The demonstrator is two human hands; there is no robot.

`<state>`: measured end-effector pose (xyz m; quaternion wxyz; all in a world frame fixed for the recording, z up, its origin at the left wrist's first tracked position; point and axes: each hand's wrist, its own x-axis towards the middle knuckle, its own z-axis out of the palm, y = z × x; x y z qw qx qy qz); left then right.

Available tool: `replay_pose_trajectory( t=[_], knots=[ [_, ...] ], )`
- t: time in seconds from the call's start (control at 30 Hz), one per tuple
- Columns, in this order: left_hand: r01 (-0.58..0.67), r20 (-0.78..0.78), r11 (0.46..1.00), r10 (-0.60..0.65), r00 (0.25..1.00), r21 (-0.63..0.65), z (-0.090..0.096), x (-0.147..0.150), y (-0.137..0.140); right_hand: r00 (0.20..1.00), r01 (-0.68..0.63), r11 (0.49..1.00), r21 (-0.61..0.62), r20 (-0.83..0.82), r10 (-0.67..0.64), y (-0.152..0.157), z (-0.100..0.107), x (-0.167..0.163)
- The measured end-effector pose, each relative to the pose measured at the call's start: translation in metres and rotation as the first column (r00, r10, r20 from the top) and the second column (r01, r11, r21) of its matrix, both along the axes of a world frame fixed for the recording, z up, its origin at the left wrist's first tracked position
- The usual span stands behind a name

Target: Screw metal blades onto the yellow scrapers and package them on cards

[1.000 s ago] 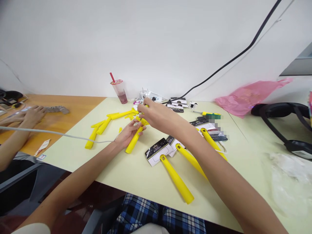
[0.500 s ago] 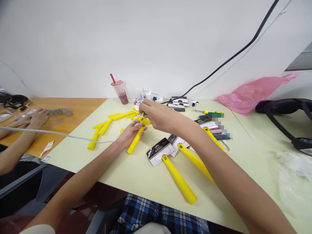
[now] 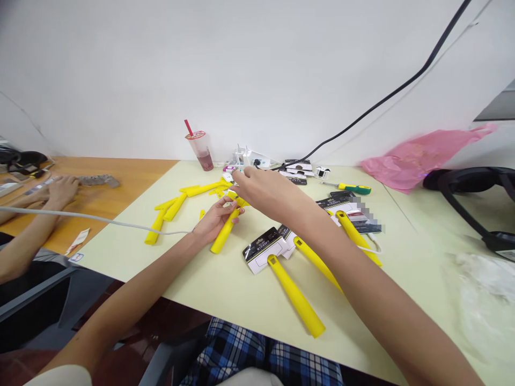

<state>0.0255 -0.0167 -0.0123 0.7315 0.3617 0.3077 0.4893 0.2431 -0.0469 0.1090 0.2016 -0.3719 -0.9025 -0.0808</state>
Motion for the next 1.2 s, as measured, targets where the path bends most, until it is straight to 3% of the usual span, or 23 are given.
replay_pose_trajectory(
  t=[0.13, 0.23, 0.37, 0.53, 0.67, 0.87, 0.93, 1.1, 1.2],
  knots=[
    [-0.006, -0.003, 1.000, 0.006, 1.000, 0.016, 0.000, 0.000, 0.000, 0.992, 0.072, 0.996, -0.045, -0.101, -0.077, -0.003, -0.002, -0.003],
    [-0.015, -0.007, 1.000, 0.015, 1.000, 0.021, -0.001, 0.000, 0.000, 0.986, 0.010, 0.994, -0.106, -0.166, -0.028, -0.008, 0.001, 0.000],
    [-0.028, -0.003, 1.000, 0.028, 1.000, 0.008, 0.000, 0.001, 0.000, 0.990, -0.056, 0.991, -0.123, -0.134, 0.039, -0.007, 0.005, 0.004],
    [-0.012, 0.012, 1.000, 0.011, 1.000, 0.028, -0.001, 0.001, 0.000, 0.992, 0.060, 0.998, -0.023, -0.110, -0.062, -0.001, -0.001, -0.001],
    [-0.029, 0.009, 1.000, 0.028, 1.000, 0.012, -0.002, -0.001, 0.002, 0.983, 0.140, 0.988, -0.071, -0.109, -0.147, -0.001, -0.007, -0.002],
    [-0.029, 0.005, 1.000, 0.029, 1.000, 0.011, 0.000, 0.000, 0.001, 0.978, -0.102, 0.992, -0.073, -0.188, 0.086, 0.001, -0.003, -0.003],
    [-0.027, 0.002, 1.000, 0.027, 1.000, 0.017, 0.002, 0.001, 0.000, 0.978, -0.108, 0.992, -0.066, -0.188, 0.094, 0.002, -0.004, -0.006],
    [-0.006, -0.008, 1.000, 0.005, 1.000, -0.011, 0.003, 0.003, -0.002, 0.979, 0.048, 0.997, -0.059, -0.195, -0.059, 0.005, -0.009, -0.008],
    [-0.016, 0.001, 0.999, 0.016, 1.000, -0.042, 0.002, 0.003, -0.001, 0.960, -0.106, 0.992, -0.075, -0.268, 0.082, 0.009, -0.011, -0.004]
  ],
)
